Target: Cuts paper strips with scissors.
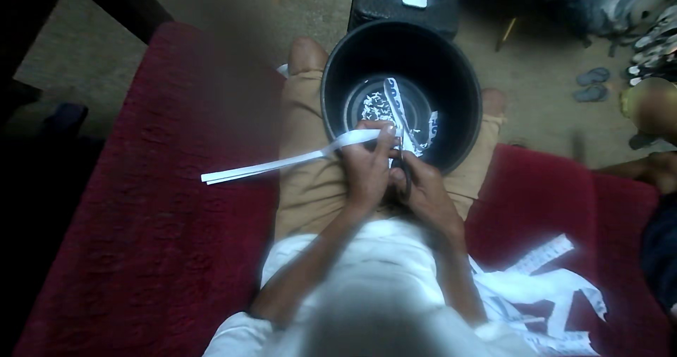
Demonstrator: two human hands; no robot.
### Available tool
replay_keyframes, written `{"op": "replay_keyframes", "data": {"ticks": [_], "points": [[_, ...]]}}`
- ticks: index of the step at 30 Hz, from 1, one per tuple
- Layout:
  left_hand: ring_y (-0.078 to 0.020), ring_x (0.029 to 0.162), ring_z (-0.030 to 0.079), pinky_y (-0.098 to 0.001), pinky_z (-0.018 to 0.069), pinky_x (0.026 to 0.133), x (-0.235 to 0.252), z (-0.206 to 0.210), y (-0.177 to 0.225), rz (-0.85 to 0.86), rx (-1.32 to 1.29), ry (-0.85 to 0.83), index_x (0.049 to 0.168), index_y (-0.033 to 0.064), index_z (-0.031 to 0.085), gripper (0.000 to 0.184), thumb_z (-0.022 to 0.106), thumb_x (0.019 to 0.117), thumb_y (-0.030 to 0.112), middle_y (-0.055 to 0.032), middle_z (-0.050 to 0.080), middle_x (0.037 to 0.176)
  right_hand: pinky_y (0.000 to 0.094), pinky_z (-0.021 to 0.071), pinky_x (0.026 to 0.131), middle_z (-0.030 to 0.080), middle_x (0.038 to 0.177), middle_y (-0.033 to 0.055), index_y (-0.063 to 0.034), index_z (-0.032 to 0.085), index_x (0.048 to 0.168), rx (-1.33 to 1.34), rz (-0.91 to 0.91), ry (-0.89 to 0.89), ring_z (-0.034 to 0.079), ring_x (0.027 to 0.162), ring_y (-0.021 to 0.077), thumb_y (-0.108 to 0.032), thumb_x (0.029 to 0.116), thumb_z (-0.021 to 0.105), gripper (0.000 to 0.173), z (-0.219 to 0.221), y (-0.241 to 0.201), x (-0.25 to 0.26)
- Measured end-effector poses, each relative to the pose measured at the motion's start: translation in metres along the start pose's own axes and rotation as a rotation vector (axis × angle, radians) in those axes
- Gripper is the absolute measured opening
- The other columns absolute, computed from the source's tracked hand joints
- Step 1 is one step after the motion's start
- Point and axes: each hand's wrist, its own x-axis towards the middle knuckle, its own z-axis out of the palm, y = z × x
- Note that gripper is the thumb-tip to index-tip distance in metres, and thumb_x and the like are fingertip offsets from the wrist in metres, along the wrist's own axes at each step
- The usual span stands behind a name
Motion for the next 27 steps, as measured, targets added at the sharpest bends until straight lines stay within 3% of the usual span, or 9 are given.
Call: {"op": "replay_keyframes", "data": {"ticks": [10, 19, 27], "points": [[-0.0099, 0.07, 0.067, -0.0237, 0.0598, 0.063, 0.0054, 0.0024, 0.0011, -0.004, 0.025, 0.038, 0.113, 0.0091, 0.063, 0.013, 0.063, 0.1033, 0.018, -0.0024, 0.067, 0.091, 0.0284, 0.0487, 0.046, 0.058, 0.07, 0.0009, -0.0116, 0.063, 0.127, 0.017, 0.015, 0.01, 0.053, 0.05, 0.0108, -0.032, 0.1053, 0.055, 0.03, 0.0003, 0.0022, -0.0021], [-0.0105, 0.067, 0.065, -0.0239, 0.0582, 0.061, 0.0028, -0.0028, 0.002, 0.0, 0.045, 0.021, 0.114, 0.0137, 0.063, 0.014, 0.063, 0.1033, 0.023, -0.0015, 0.066, 0.09, 0.0277, 0.05, 0.047, 0.061, 0.073, -0.0001, -0.0153, 0.06, 0.136, 0.03, 0.076, -0.038, 0.056, 0.054, 0.0093, -0.048, 0.1055, 0.049, 0.046, 0.0002, -0.0012, -0.006], [-0.0106, 0.061, 0.062, -0.0232, 0.056, 0.054, 0.0015, -0.0014, 0.0017, -0.026, 0.007, 0.011, 0.114, 0.014, 0.063, 0.015, 0.063, 0.1037, 0.025, -0.0033, 0.065, 0.086, 0.0273, 0.0484, 0.045, 0.057, 0.07, -0.0006, -0.0129, 0.061, 0.129, 0.05, 0.033, -0.049, 0.053, 0.051, 0.0093, -0.051, 0.104, 0.051, 0.047, 0.0017, -0.0002, -0.0024]]}}
